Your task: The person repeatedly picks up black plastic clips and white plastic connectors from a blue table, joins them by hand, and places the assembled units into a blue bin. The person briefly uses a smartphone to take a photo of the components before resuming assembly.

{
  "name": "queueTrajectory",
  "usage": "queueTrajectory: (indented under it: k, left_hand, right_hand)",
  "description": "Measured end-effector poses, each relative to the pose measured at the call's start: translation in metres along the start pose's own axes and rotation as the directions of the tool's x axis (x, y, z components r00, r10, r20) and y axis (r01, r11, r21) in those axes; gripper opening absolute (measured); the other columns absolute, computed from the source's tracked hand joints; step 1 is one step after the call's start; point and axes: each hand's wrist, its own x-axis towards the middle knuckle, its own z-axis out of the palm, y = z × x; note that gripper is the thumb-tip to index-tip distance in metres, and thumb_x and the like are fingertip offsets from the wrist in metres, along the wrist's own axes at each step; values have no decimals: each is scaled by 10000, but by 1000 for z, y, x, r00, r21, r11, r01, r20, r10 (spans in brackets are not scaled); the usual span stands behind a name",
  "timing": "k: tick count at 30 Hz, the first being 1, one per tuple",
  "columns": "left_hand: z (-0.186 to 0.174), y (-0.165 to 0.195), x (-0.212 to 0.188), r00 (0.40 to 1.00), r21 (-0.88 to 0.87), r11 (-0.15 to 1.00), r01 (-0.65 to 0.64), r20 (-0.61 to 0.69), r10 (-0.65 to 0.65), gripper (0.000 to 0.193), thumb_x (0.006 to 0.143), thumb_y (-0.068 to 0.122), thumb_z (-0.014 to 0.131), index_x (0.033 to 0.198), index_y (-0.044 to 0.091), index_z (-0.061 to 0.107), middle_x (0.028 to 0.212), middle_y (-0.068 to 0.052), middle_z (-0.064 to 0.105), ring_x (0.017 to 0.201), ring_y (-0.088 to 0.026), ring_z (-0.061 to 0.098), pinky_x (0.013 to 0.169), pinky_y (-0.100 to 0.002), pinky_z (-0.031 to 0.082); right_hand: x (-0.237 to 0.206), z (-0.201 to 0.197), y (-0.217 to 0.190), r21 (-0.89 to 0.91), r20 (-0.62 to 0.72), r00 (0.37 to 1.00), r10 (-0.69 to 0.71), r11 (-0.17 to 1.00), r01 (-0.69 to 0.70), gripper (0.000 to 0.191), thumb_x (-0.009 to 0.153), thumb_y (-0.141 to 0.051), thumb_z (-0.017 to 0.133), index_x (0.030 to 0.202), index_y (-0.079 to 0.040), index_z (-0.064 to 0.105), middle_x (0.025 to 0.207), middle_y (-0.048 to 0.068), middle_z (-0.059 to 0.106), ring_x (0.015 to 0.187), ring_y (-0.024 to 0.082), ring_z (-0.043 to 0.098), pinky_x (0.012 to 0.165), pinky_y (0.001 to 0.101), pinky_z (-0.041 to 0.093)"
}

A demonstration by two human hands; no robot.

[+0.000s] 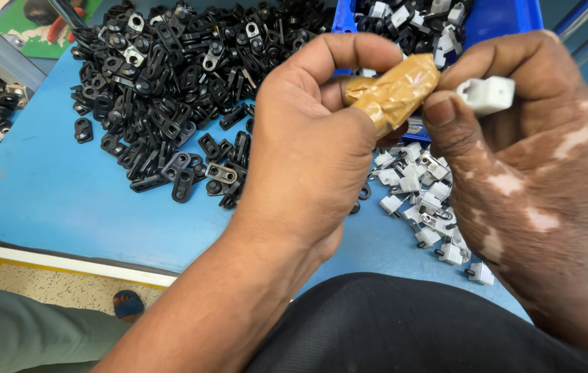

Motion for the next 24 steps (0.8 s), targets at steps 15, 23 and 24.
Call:
queueTrajectory:
  k: [15, 23, 24]
  left_hand:
    - [5, 9, 3, 994, -20, 995, -99, 51, 100, 290, 690, -162, 402, 950, -70, 488, 844, -119, 564, 762, -140, 557, 717, -233, 476]
    - [1, 4, 2, 994, 4, 997, -73, 82, 72, 188, 793, -66, 500, 980, -74, 518, 882, -102, 573, 799, -115, 541, 752, -219, 448]
    - [0, 5, 1, 997, -57, 998, 5, 72, -1, 188, 785, -34, 501, 972, -49, 514, 860, -87, 571, 774, -108, 542, 711, -220, 450]
  right_hand:
    - [3, -1, -10, 50, -27, 995, 91, 995, -89, 162, 798, -53, 509, 934, -9, 433, 932, 88, 526, 823, 92, 549, 755, 203, 500]
    - [-9, -6, 7, 132, 62, 998, -31, 991, 22, 264, 750, -88, 590, 904, -40, 380, 1033, 128, 514, 883, 98, 557, 798, 210, 510]
    - [-9, -7, 8, 119, 67, 995, -68, 991, 60, 269, 760, -92, 592, 917, -43, 379, 1047, 123, 507, 883, 94, 554, 789, 205, 509]
